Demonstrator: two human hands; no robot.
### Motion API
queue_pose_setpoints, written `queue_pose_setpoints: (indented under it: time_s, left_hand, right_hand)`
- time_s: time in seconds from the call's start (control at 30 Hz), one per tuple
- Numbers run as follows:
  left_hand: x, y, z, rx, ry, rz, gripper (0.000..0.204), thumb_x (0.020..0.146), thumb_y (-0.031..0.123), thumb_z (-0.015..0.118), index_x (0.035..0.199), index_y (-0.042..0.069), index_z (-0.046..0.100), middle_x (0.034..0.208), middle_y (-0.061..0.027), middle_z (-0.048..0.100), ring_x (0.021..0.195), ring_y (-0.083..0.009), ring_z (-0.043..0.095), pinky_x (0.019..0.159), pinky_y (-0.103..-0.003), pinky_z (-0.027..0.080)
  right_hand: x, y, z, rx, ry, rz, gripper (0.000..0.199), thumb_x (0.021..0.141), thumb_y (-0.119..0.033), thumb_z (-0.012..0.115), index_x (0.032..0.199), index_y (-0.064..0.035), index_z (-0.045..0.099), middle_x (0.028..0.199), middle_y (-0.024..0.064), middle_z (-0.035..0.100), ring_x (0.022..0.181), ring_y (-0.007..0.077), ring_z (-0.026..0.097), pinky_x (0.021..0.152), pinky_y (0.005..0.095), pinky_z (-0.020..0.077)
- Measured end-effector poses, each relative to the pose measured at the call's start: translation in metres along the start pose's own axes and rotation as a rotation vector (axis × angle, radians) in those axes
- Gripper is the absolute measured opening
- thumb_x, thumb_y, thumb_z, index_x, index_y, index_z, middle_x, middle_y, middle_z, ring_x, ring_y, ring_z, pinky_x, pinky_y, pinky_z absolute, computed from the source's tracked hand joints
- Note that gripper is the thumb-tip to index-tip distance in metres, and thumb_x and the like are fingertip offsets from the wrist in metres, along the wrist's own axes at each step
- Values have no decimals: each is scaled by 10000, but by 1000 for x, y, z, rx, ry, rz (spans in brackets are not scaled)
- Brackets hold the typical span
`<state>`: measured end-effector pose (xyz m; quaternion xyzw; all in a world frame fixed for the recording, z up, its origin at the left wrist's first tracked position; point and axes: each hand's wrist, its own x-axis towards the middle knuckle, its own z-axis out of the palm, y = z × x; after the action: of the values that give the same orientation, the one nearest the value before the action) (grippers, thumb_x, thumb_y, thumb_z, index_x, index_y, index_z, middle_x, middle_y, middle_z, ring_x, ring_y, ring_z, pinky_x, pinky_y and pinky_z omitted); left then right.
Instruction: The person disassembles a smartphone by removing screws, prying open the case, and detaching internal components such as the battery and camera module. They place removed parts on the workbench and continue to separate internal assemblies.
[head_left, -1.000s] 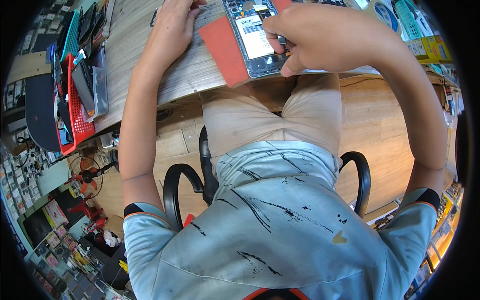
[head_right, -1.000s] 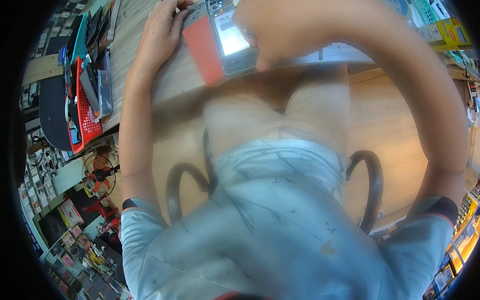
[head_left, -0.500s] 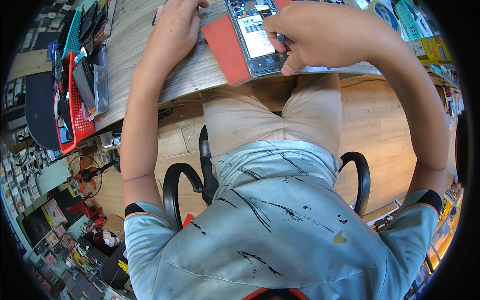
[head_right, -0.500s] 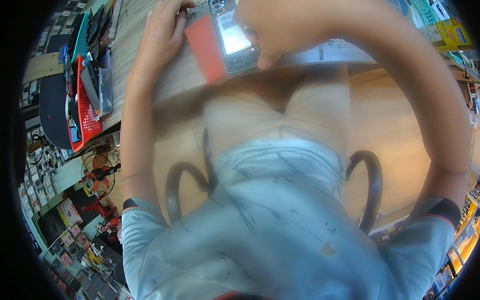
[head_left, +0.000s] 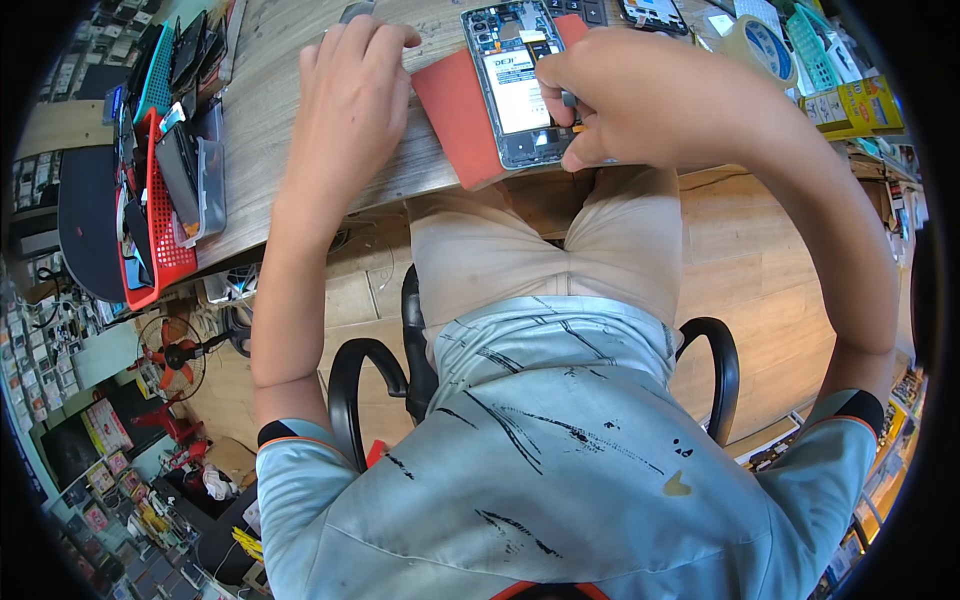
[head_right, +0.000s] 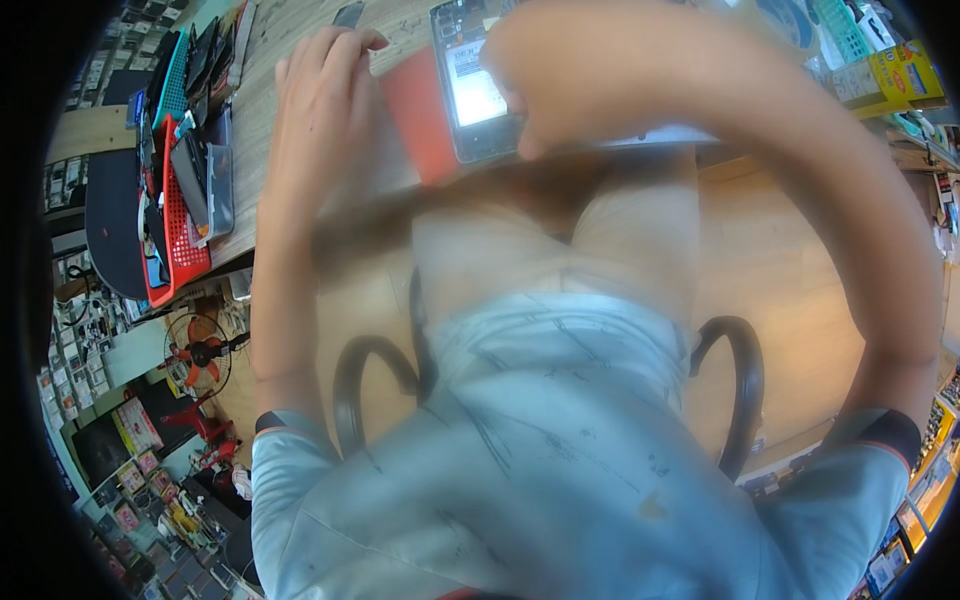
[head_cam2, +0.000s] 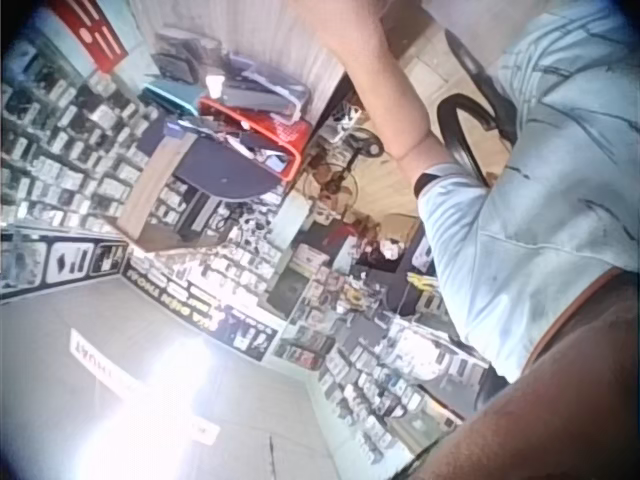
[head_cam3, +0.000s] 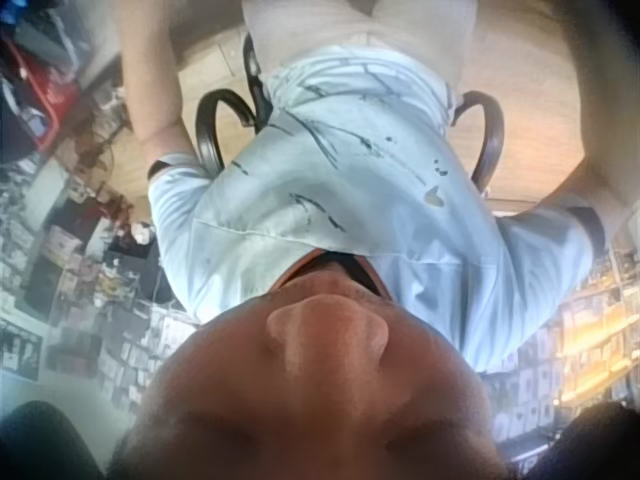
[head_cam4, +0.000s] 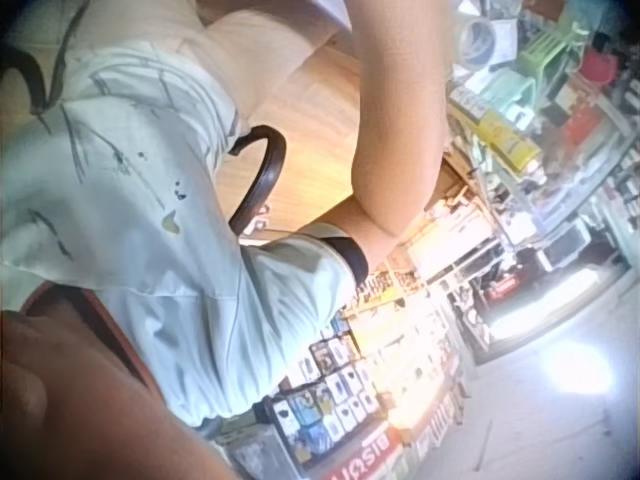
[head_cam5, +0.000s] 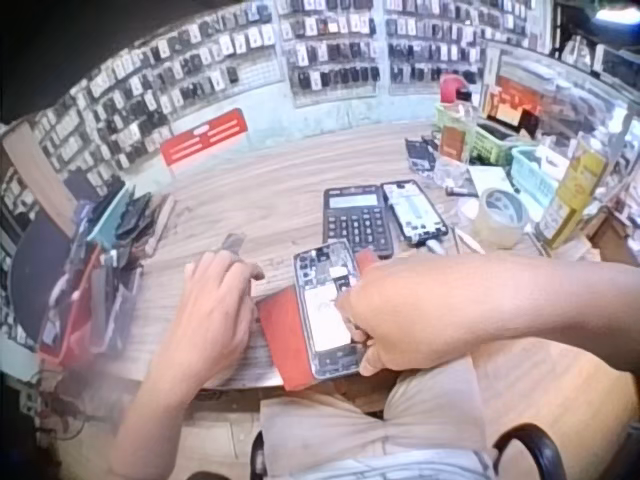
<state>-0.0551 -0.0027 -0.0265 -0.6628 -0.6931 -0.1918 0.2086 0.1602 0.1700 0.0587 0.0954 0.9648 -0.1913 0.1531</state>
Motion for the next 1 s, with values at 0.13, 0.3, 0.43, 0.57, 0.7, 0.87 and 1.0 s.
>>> queue_pose_setpoints:
  time_s: [0.13, 0.3, 0.43, 0.57, 0.7, 0.87, 1.0]
  left_hand:
    - [0, 22, -8, -149, 51, 37, 147, 950, 46, 730, 1097, 59, 724, 1082, -86, 667, 1051, -306, 623, 893, -434, 435]
    - [3, 51, -19, -432, -33, 46, 160, 939, 91, 779, 1089, 61, 730, 1081, -97, 660, 1072, -324, 626, 923, -443, 458]
    - [3, 71, -23, -654, -184, -46, 235, 910, 149, 834, 1092, 50, 724, 1078, -116, 651, 1076, -344, 628, 970, -449, 472]
    - [7, 79, -24, -713, -241, -132, 292, 869, 98, 866, 1097, 6, 708, 1084, -136, 656, 1058, -370, 641, 947, -457, 515]
    - [13, 80, -28, -673, -294, -131, 304, 855, 65, 866, 1092, -19, 695, 1106, -165, 666, 1080, -386, 648, 938, -469, 534]
    - [24, 79, -27, -672, -316, -126, 310, 853, 151, 863, 1096, 19, 723, 1068, -159, 667, 1044, -372, 656, 889, -454, 540]
    - [23, 80, -28, -612, -397, -104, 297, 871, 68, 838, 1112, -37, 700, 1124, -205, 662, 1106, -443, 630, 980, -485, 522]
  right_hand:
    - [-12, -2, 19, -79, 184, -57, 339, 825, -183, 906, 985, -20, 656, 920, 177, 722, 936, 400, 721, 834, 500, 538]
    - [-10, -3, 18, -52, 207, -69, 346, 812, -177, 912, 995, -17, 665, 910, 200, 719, 939, 413, 718, 831, 498, 536]
    - [1, 2, 4, 37, 4, -2, 358, 795, -182, 921, 982, -14, 666, 878, 196, 710, 903, 396, 717, 803, 483, 537]
    - [5, -2, -3, 23, -53, 21, 370, 781, -193, 929, 968, -14, 664, 860, 185, 707, 882, 384, 721, 781, 476, 541]
    - [6, -7, -8, -7, -74, 49, 361, 778, -186, 928, 959, -14, 667, 861, 182, 714, 877, 380, 723, 780, 470, 548]
    - [8, -9, -8, 4, -98, 48, 335, 792, -173, 913, 949, -8, 668, 870, 183, 724, 870, 376, 720, 785, 460, 553]
    - [5, -7, -1, 49, -92, 53, 323, 808, -184, 904, 944, -8, 670, 840, 177, 711, 842, 375, 710, 778, 459, 544]
